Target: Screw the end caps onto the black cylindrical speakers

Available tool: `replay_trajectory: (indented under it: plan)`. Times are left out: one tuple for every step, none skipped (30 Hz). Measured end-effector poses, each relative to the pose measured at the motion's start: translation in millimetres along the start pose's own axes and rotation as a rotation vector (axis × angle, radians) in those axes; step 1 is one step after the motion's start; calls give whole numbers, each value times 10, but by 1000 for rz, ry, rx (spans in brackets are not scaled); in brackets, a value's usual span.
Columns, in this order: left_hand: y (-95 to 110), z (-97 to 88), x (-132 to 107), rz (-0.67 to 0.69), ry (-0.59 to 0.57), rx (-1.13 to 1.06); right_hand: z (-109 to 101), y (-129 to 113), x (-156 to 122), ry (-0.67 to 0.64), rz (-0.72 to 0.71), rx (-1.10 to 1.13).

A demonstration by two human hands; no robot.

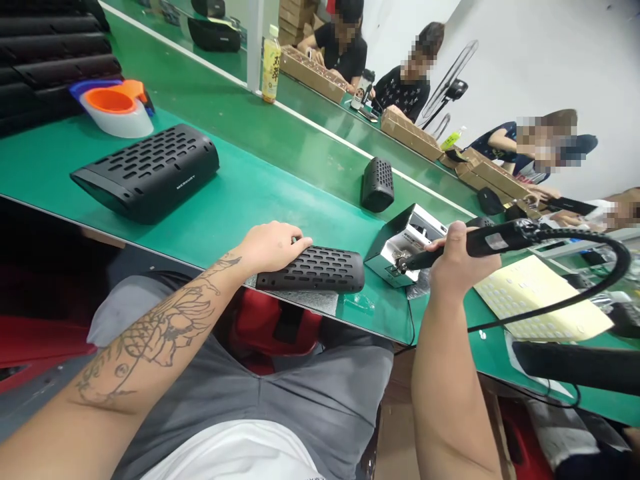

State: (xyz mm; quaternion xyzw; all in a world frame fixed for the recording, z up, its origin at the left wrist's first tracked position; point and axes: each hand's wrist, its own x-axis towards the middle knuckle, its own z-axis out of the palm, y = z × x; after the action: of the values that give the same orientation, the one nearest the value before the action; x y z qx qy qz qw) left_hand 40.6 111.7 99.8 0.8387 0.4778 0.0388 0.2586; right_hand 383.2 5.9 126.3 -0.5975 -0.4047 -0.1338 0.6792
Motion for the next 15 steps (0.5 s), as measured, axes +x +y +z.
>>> replay_trajectory:
  plan:
    - [-4, 4, 0, 10, 3, -6, -3, -22, -17, -6, 7, -5]
    - [-9, 9, 2, 25, 7, -11, -5, -59, -29, -14, 19, -6]
    - [-16, 15, 4, 46, 14, -17, -7, -113, -39, -25, 35, -2]
    - [-24, 22, 8, 68, 25, -25, -8, -187, -50, -34, 50, 9]
    - [-34, 30, 13, 89, 37, -38, -7, -284, -69, -41, 63, 28]
    - [-46, 38, 18, 101, 46, -57, -2, -406, -99, -47, 71, 57]
    - [-58, 46, 24, 104, 51, -81, 8, -551, -144, -56, 78, 101]
    - [-70, 54, 29, 100, 50, -107, 27, -715, -204, -68, 79, 160]
    - [-83, 62, 34, 94, 46, -133, 57, -891, -278, -88, 85, 236]
    - [-94, 68, 38, 91, 41, -156, 100, -1070, -365, -109, 86, 337]
    - [-103, 74, 41, 91, 38, -177, 156, -1244, -463, -157, 75, 440]
    - [-111, 78, 42, 96, 39, -195, 225, -1403, -567, -249, 86, 519]
    - [-117, 80, 43, 104, 45, -212, 305, -1540, -674, -318, 106, 594]
    - [-120, 81, 43, 112, 54, -228, 394, -1651, -779, -378, 121, 662]
    - [-123, 81, 42, 124, 62, -246, 487, -1733, -880, -426, 139, 714]
